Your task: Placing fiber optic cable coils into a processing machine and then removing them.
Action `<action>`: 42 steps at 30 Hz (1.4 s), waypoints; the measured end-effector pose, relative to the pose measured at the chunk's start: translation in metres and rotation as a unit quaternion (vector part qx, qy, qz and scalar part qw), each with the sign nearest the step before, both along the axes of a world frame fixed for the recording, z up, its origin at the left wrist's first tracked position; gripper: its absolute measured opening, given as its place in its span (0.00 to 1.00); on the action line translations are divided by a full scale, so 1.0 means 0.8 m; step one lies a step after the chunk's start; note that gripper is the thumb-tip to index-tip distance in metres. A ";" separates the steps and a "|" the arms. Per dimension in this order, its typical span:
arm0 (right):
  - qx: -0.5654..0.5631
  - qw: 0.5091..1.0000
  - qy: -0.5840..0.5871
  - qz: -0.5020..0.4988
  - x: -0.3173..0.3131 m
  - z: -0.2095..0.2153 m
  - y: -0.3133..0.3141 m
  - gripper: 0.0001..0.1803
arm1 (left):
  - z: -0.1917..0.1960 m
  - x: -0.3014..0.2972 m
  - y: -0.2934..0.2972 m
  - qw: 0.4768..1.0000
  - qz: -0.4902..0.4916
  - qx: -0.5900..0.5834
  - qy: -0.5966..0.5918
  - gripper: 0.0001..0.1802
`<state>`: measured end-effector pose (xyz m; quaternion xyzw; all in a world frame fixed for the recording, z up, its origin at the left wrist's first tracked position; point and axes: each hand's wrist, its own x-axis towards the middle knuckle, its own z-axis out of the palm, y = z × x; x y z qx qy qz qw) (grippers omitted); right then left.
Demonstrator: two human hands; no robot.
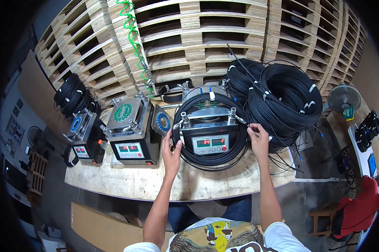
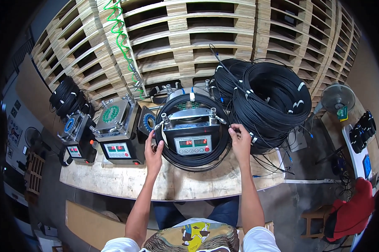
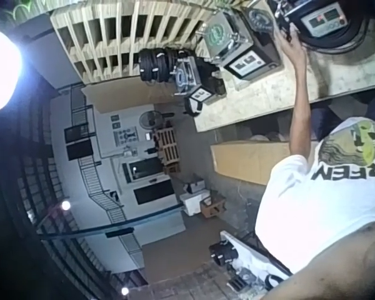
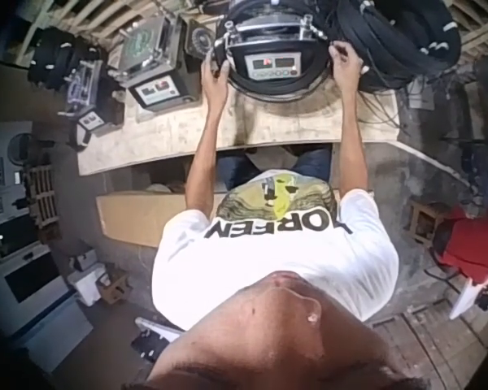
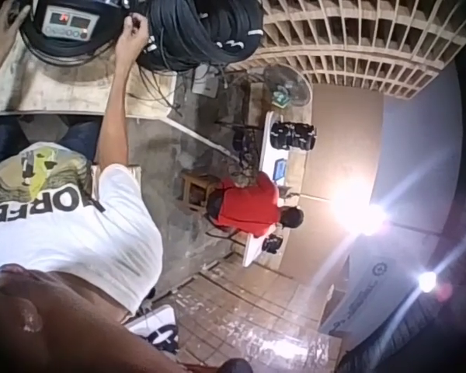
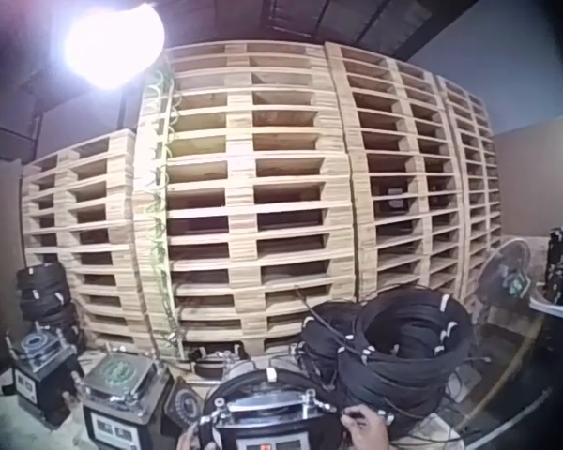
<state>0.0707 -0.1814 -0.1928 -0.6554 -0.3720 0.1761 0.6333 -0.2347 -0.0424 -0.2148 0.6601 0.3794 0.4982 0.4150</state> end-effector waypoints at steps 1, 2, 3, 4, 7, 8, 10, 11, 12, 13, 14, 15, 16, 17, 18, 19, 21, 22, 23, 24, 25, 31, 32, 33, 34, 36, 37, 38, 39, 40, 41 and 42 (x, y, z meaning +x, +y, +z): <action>0.000 1.000 0.000 0.000 -0.007 0.001 0.005 0.11 | 0.000 0.002 -0.001 1.000 0.010 0.008 0.002 0.32; 0.065 0.998 -0.009 -0.006 -0.017 0.002 0.013 0.13 | -0.001 0.004 -0.002 1.000 0.010 0.008 0.002 0.32; 0.129 0.991 -0.018 -0.012 -0.022 0.002 0.017 0.15 | -0.004 0.007 -0.004 1.000 0.013 0.005 -0.023 0.33; 0.110 0.992 -0.056 0.001 -0.018 -0.004 0.020 0.21 | -0.004 0.010 -0.005 0.999 0.015 0.002 -0.048 0.34; 0.072 0.977 -0.193 -0.060 -0.020 -0.016 0.024 0.23 | -0.001 0.011 -0.001 0.999 0.019 -0.007 -0.027 0.37; 0.083 0.975 -0.195 -0.069 -0.024 -0.013 0.027 0.24 | -0.004 0.010 0.009 0.999 0.037 0.037 0.007 0.39; 0.134 0.981 -0.131 -0.039 -0.037 0.001 0.036 0.26 | 0.002 0.001 0.025 1.000 0.022 0.015 -0.002 0.39; 0.181 0.981 -0.068 -0.016 -0.038 0.008 0.037 0.27 | 0.016 0.006 0.028 1.000 0.001 -0.009 -0.010 0.40; 0.182 0.981 -0.069 -0.017 -0.031 0.008 0.037 0.27 | 0.029 0.009 0.030 0.999 0.000 -0.042 -0.020 0.37; 0.167 0.981 -0.097 0.007 -0.025 0.013 0.038 0.28 | 0.033 0.008 0.036 0.999 0.001 -0.039 -0.021 0.37; 0.153 0.980 -0.124 0.031 -0.023 0.017 0.039 0.28 | 0.036 0.005 0.042 0.997 0.018 0.058 0.041 0.35; 0.156 0.979 -0.125 0.033 -0.023 0.020 0.038 0.28 | 0.039 0.002 0.046 0.982 0.035 0.153 0.102 0.33; 0.140 0.976 -0.169 0.003 -0.028 0.038 0.030 0.28 | 0.052 0.011 0.037 0.980 0.045 0.168 0.092 0.28; 0.125 0.969 -0.212 -0.026 -0.032 0.050 0.027 0.27 | 0.059 0.012 0.035 0.980 0.046 0.169 0.091 0.28; 0.129 0.949 -0.274 -0.089 -0.035 0.052 0.030 0.21 | 0.064 0.013 0.034 0.978 0.056 0.169 0.112 0.27; 0.130 0.949 -0.275 -0.088 -0.035 0.054 0.029 0.21 | 0.068 0.013 0.031 0.974 0.067 0.168 0.133 0.25; 0.003 0.972 -0.217 -0.094 -0.034 0.060 0.029 0.18 | 0.075 0.017 0.031 0.975 0.083 0.170 0.114 0.19; 0.013 0.977 -0.195 -0.086 -0.036 0.062 0.032 0.15 | 0.076 0.015 0.035 0.982 0.069 0.143 0.102 0.17; 0.014 0.977 -0.196 -0.085 -0.035 0.063 0.033 0.15 | 0.076 0.014 0.038 0.988 0.055 0.116 0.090 0.15; 0.026 0.983 -0.172 -0.058 -0.033 0.062 0.034 0.12 | 0.075 0.016 0.039 0.992 0.044 0.110 0.046 0.13; 0.039 0.988 -0.148 -0.030 -0.032 0.063 0.037 0.10 | 0.073 0.015 0.042 0.992 0.047 0.111 0.046 0.13; 0.076 0.986 -0.141 -0.039 -0.028 0.060 0.047 0.13 | 0.087 0.004 0.051 0.964 -0.022 0.240 0.107 0.08; 0.062 0.987 -0.143 -0.035 -0.026 0.061 0.047 0.13 | 0.093 -0.003 0.054 0.967 -0.056 0.209 0.136 0.11; 0.048 0.988 -0.146 -0.031 -0.023 0.061 0.048 0.13 | 0.100 -0.007 0.058 0.967 -0.055 0.210 0.134 0.11; 0.049 0.987 -0.148 -0.031 -0.016 0.060 0.051 0.13 | 0.114 -0.009 0.060 0.955 -0.066 0.248 0.146 0.12; 0.065 0.987 -0.143 -0.043 0.004 0.058 0.062 0.14 | 0.128 -0.010 0.071 0.963 -0.074 0.205 0.162 0.16; 0.080 0.992 -0.099 -0.022 0.003 0.069 0.072 0.13 | 0.118 -0.014 0.096 0.970 -0.060 0.198 0.125 0.16; 0.085 0.992 -0.094 -0.004 0.016 0.067 0.088 0.12 | 0.114 -0.009 0.117 0.986 -0.059 0.144 0.063 0.17; 0.090 0.992 -0.090 0.013 0.030 0.062 0.108 0.11 | 0.114 -0.003 0.138 0.994 -0.060 0.088 0.000 0.17; 0.089 0.992 -0.092 0.010 0.044 0.062 0.127 0.11 | 0.114 0.007 0.163 0.995 -0.062 0.072 0.009 0.18; 0.055 0.996 -0.065 0.024 0.055 0.064 0.151 0.12 | 0.117 0.013 0.185 0.996 -0.060 0.056 0.020 0.19; 0.019 0.998 -0.041 0.033 0.070 0.067 0.168 0.12 | 0.119 0.029 0.202 0.998 -0.064 -0.008 0.019 0.23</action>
